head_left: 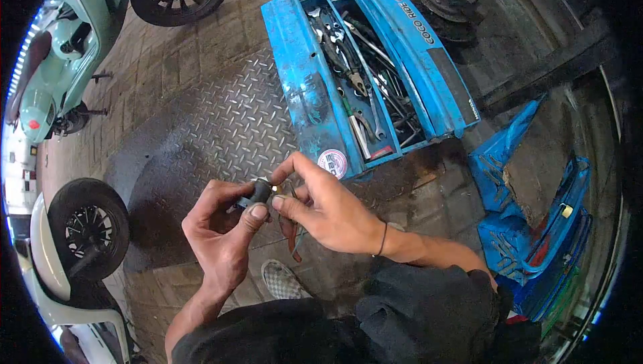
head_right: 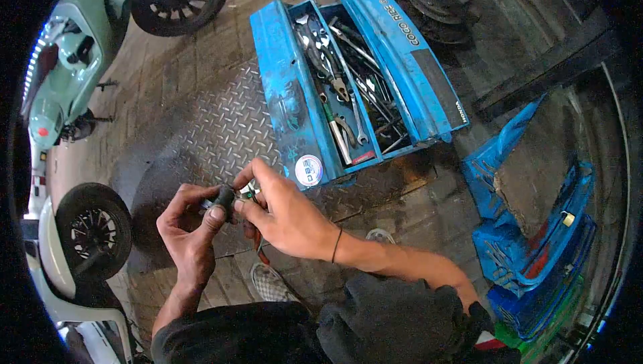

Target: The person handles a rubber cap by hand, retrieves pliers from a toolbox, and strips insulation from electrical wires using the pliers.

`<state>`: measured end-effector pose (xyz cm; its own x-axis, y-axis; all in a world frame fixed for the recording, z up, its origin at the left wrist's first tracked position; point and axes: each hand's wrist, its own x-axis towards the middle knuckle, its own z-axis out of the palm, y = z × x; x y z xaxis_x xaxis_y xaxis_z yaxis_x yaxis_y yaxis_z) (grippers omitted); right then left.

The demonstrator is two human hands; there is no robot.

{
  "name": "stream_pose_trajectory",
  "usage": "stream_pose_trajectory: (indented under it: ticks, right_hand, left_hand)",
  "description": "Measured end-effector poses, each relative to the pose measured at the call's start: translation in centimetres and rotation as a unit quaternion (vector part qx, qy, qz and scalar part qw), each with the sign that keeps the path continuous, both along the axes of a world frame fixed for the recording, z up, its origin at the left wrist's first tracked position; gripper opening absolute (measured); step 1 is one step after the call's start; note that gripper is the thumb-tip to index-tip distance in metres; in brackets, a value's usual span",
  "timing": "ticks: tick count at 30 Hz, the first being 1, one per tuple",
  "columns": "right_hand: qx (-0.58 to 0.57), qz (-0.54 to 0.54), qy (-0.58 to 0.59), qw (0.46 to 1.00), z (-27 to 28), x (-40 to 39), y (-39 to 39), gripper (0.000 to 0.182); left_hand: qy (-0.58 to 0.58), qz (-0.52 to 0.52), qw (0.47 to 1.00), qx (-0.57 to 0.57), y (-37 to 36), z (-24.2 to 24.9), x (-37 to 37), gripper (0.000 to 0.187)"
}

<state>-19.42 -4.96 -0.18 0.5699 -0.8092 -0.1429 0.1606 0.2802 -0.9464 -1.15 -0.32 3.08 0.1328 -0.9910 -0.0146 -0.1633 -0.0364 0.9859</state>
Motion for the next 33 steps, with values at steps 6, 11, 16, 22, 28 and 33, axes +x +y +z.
stream_pose_trajectory:
  ticks: [6, 11, 16, 22, 28, 33]
  right_hand:
    - [-0.041, 0.007, 0.071, 0.997, -0.9, 0.1, -0.7, 0.023]
    - [-0.109, -0.254, 0.039, 0.960, -0.3, -4.1, -3.4, 0.017]
    - [-0.068, -0.015, 0.018, 0.997, 1.3, -2.8, -1.2, 0.015]
    - [-0.226, -0.001, 0.095, 0.970, 2.4, -1.8, -0.8, 0.013]
    - [-0.126, 0.010, 0.088, 0.988, 3.6, -1.9, -0.6, 0.013]
    - [-0.078, 0.028, 0.069, 0.994, 3.1, -2.0, -0.7, 0.015]
  left_hand:
    - [-0.067, 0.011, 0.997, -0.022, -0.1, 0.0, 0.1, 0.029]
    - [0.007, 0.002, 1.000, 0.018, 0.7, 0.4, 0.9, 0.031]
    - [0.149, -0.001, 0.987, -0.053, -0.1, -0.6, 0.7, 0.037]
    - [0.204, -0.055, 0.974, -0.081, 0.1, -0.3, 0.5, 0.047]
    - [0.235, -0.049, 0.970, -0.034, 0.0, 0.0, 0.2, 0.045]
    - [0.205, -0.028, 0.978, -0.015, -0.1, 0.2, -0.2, 0.056]
